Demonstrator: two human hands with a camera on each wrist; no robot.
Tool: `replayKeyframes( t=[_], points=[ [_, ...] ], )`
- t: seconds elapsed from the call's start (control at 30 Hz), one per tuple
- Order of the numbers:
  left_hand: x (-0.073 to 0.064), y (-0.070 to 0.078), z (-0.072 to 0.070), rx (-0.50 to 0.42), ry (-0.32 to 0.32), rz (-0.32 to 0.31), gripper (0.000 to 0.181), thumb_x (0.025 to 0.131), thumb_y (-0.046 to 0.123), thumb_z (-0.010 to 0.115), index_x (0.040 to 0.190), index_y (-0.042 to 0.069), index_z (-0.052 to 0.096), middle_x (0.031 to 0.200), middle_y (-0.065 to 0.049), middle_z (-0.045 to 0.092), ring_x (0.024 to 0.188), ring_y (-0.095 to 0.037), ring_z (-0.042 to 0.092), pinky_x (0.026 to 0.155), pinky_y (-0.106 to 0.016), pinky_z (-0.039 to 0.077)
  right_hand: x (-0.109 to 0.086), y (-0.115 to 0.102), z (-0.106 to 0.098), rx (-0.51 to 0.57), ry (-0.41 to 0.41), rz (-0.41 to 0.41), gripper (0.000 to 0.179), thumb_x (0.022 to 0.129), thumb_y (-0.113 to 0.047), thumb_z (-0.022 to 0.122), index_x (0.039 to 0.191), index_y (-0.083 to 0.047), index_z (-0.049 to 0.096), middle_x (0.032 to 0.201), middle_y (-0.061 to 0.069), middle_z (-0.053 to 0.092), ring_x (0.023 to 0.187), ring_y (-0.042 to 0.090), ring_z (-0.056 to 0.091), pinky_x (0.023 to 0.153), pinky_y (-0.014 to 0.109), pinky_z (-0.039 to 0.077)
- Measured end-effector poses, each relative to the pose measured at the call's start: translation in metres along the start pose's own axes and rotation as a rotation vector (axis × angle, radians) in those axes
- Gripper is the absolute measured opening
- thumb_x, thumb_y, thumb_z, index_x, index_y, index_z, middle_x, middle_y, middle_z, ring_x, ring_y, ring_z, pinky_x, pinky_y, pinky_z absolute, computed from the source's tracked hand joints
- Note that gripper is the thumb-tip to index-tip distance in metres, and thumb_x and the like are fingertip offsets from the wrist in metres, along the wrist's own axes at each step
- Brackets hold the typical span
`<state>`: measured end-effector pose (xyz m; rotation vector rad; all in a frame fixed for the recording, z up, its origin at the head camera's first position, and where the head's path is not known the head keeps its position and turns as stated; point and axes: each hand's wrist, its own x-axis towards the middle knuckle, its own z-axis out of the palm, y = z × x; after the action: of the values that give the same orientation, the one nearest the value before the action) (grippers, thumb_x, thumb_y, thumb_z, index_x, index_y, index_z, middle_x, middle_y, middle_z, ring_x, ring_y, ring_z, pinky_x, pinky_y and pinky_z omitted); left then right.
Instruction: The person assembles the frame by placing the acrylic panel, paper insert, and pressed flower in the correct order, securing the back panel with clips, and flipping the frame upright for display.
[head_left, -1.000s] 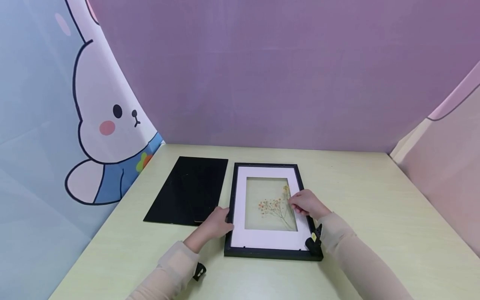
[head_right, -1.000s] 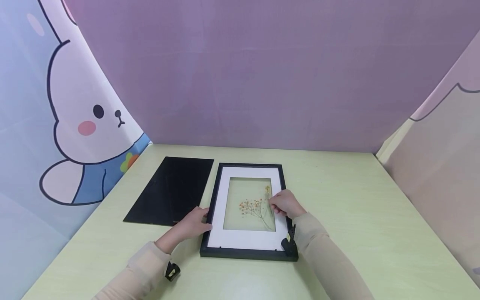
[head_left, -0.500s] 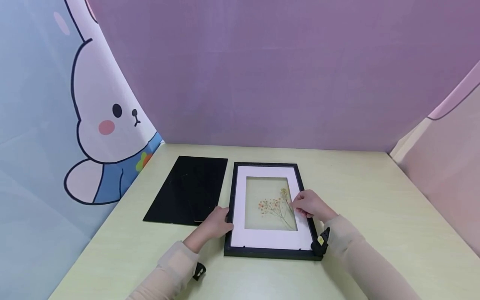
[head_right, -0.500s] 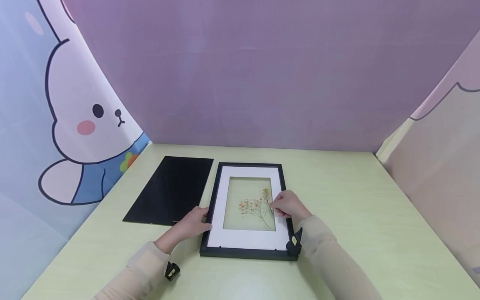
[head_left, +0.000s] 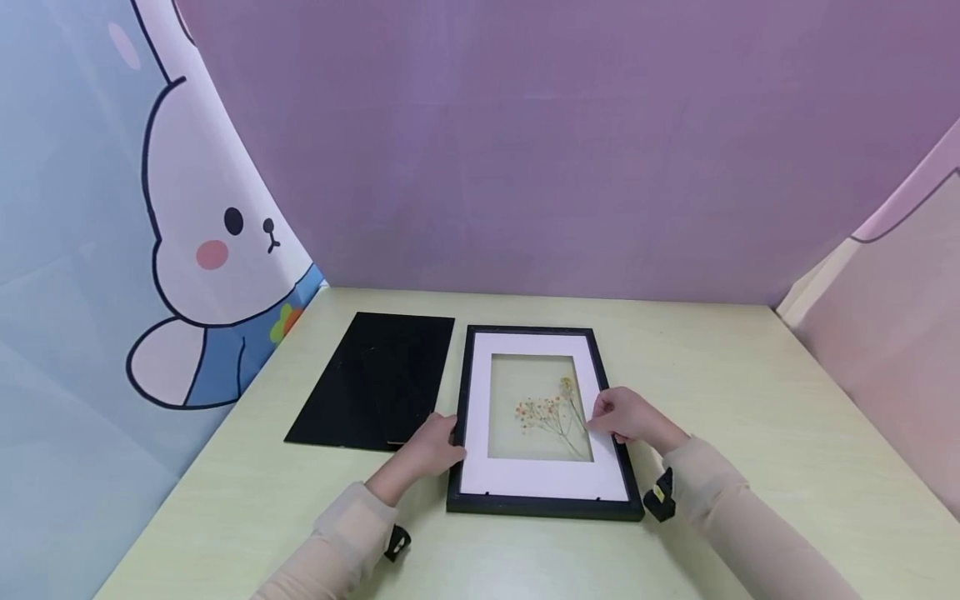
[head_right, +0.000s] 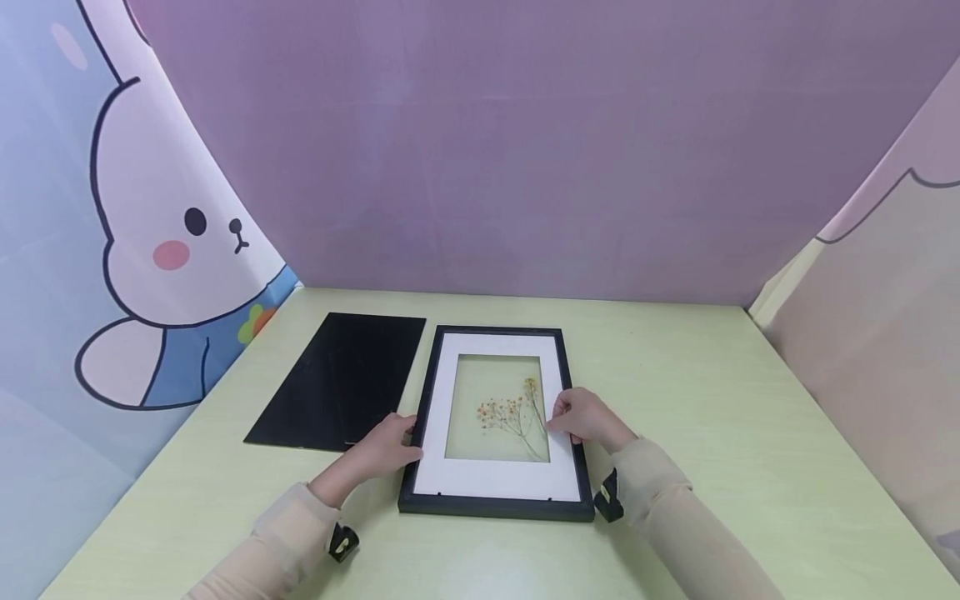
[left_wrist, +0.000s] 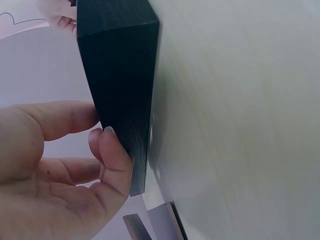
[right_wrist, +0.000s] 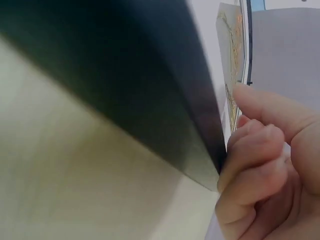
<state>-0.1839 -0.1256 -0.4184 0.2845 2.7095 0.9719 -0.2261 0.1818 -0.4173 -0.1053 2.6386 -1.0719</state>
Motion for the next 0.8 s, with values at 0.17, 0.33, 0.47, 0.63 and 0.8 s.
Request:
replayKeyframes(
  t=[0.17, 0.33, 0.47, 0.63, 0.8],
  points=[
    [0.000, 0.000, -0.001, -0.001, 0.001, -0.006, 0.055, 0.085, 0.007, 0.060, 0.132, -0.012, 0.040, 0.121, -0.025, 0.045, 0.094, -0.027, 0.045, 0.072, -0.039, 0.044, -0.005, 0.002, -0.001, 0.019, -0.001, -0.095, 0.007, 0.084, -0.006, 0.065, 0.082, -0.004, 0.058, 0.061, 0.002, 0.047, 0.046, 0.013, 0.042, 0.044, 0.024, 0.033],
    [0.000, 0.001, -0.001, -0.006, -0.002, -0.002, 0.055, 0.084, 0.007, 0.061, 0.132, -0.013, 0.039, 0.120, -0.025, 0.044, 0.093, -0.028, 0.045, 0.071, -0.039, 0.044, -0.012, 0.006, -0.003, -0.034, 0.008, -0.198, 0.009, 0.086, -0.006, 0.063, 0.094, -0.004, 0.066, 0.066, 0.002, 0.051, 0.053, 0.014, 0.047, 0.046, 0.026, 0.039],
    [0.000, 0.001, -0.001, -0.006, -0.001, -0.006, 0.055, 0.085, 0.007, 0.061, 0.132, -0.013, 0.039, 0.122, -0.026, 0.043, 0.094, -0.028, 0.045, 0.072, -0.039, 0.044, -0.017, 0.008, -0.002, -0.077, 0.012, -0.264, 0.018, 0.085, -0.006, 0.064, 0.102, -0.002, 0.068, 0.070, 0.001, 0.054, 0.060, 0.015, 0.048, 0.051, 0.027, 0.043],
    [-0.001, 0.001, 0.000, -0.002, 0.001, -0.006, 0.056, 0.085, 0.007, 0.061, 0.132, -0.013, 0.038, 0.124, -0.028, 0.042, 0.096, -0.029, 0.045, 0.074, -0.041, 0.044, -0.022, 0.011, 0.000, -0.101, 0.036, -0.349, 0.023, 0.085, -0.007, 0.064, 0.105, 0.003, 0.067, 0.083, 0.002, 0.056, 0.070, 0.017, 0.048, 0.056, 0.025, 0.043],
    [-0.001, 0.003, -0.001, 0.008, 0.002, -0.006, 0.055, 0.085, 0.007, 0.060, 0.132, -0.013, 0.039, 0.122, -0.027, 0.043, 0.096, -0.029, 0.045, 0.075, -0.041, 0.044, -0.029, 0.015, 0.000, -0.160, 0.034, -0.520, 0.027, 0.090, -0.011, 0.059, 0.111, 0.005, 0.064, 0.109, 0.015, 0.060, 0.098, 0.032, 0.054, 0.079, 0.042, 0.046]
  ],
)
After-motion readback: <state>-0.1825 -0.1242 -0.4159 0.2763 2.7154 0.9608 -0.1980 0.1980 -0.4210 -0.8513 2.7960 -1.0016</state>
